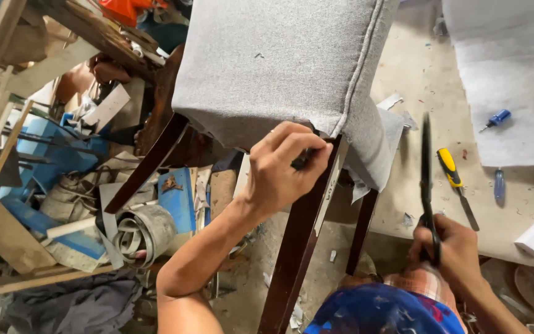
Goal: Trimming excess fabric with scissors and stapling it to a wooden chair frame using a pneumatic stapler.
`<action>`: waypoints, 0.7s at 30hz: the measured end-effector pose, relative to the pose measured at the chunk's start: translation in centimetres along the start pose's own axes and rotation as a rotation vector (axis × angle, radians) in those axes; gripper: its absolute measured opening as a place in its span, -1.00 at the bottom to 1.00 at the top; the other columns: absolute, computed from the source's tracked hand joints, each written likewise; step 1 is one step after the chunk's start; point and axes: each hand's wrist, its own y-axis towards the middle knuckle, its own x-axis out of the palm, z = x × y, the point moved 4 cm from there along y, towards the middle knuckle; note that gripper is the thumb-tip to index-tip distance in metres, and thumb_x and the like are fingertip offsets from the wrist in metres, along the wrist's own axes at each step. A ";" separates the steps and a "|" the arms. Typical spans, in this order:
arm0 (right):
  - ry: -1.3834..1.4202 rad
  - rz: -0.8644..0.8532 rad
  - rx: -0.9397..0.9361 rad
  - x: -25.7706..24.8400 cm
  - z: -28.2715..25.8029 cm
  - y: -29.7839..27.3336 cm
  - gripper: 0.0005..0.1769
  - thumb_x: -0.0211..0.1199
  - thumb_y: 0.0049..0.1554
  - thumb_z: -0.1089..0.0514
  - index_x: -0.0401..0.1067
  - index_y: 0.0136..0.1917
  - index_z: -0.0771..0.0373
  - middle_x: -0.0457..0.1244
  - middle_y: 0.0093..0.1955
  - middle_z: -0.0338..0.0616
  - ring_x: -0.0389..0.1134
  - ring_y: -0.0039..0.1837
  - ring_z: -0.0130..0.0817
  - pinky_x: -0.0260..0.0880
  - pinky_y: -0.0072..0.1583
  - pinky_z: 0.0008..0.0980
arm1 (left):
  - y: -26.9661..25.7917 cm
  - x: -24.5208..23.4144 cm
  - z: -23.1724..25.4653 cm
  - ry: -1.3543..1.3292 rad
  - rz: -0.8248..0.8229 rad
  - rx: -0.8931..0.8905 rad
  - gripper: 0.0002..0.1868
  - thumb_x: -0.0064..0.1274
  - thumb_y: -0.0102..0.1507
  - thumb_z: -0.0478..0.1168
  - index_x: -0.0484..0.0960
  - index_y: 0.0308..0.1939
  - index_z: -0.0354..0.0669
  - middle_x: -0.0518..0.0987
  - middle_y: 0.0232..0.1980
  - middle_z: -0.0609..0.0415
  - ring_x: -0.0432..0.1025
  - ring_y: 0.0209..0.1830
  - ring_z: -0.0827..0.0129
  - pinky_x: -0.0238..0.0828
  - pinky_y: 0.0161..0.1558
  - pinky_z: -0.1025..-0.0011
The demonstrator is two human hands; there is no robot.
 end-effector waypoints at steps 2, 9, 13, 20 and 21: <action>-0.068 0.061 0.089 -0.4 2.0 2.9 -0.82 0.36 0.14 0.30 0.52 -0.23 0.50 0.30 -0.49 0.14 0.33 -0.46 -0.17 0.34 -0.32 -0.30 | 0.3 -0.3 1.0 0.009 0.002 -0.028 -0.90 0.27 0.26 -0.45 0.63 -0.24 -0.33 0.60 -0.24 -0.07 0.52 -0.31 0.25 0.56 -0.28 0.41; 0.028 0.067 0.206 -1.8 9.1 9.2 -0.76 0.32 0.31 0.23 0.51 0.09 0.54 0.30 -0.16 0.18 0.24 -0.33 -0.22 0.39 -0.31 -0.29 | 1.3 0.5 2.7 0.114 0.019 -0.146 -0.83 0.16 0.22 -0.59 0.57 -0.21 -0.34 0.59 -0.28 -0.07 0.52 -0.33 0.25 0.54 -0.27 0.42; 0.099 0.007 0.041 -1.8 6.3 9.6 -0.81 0.37 0.33 0.27 0.45 0.00 0.48 0.24 -0.35 0.07 0.30 -0.38 -0.25 0.45 -0.27 -0.35 | 1.8 1.0 3.4 0.225 0.013 -0.199 -0.84 0.13 0.21 -0.58 0.55 -0.25 -0.31 0.57 -0.29 0.00 0.48 -0.36 0.28 0.51 -0.25 0.44; -0.221 -0.173 -0.526 -2.3 -5.7 10.2 -0.47 0.49 0.02 -0.12 0.49 0.01 0.38 0.35 -0.21 -0.11 0.26 -0.14 -0.52 0.31 -0.03 -0.46 | 2.7 1.6 3.6 0.280 0.054 -0.317 -0.81 0.06 0.14 -0.62 0.53 -0.37 -0.27 0.53 -0.35 0.04 0.36 -0.47 0.43 0.35 -0.41 0.55; -0.161 -0.264 -0.582 -2.0 -7.3 9.8 -0.48 0.47 -0.05 -0.10 0.48 -0.03 0.36 0.34 -0.21 -0.14 0.25 -0.17 -0.53 0.29 -0.07 -0.48 | 2.8 1.7 3.6 0.282 0.063 -0.306 -0.80 0.04 0.13 -0.62 0.51 -0.37 -0.27 0.50 -0.37 0.05 0.33 -0.48 0.43 0.33 -0.42 0.54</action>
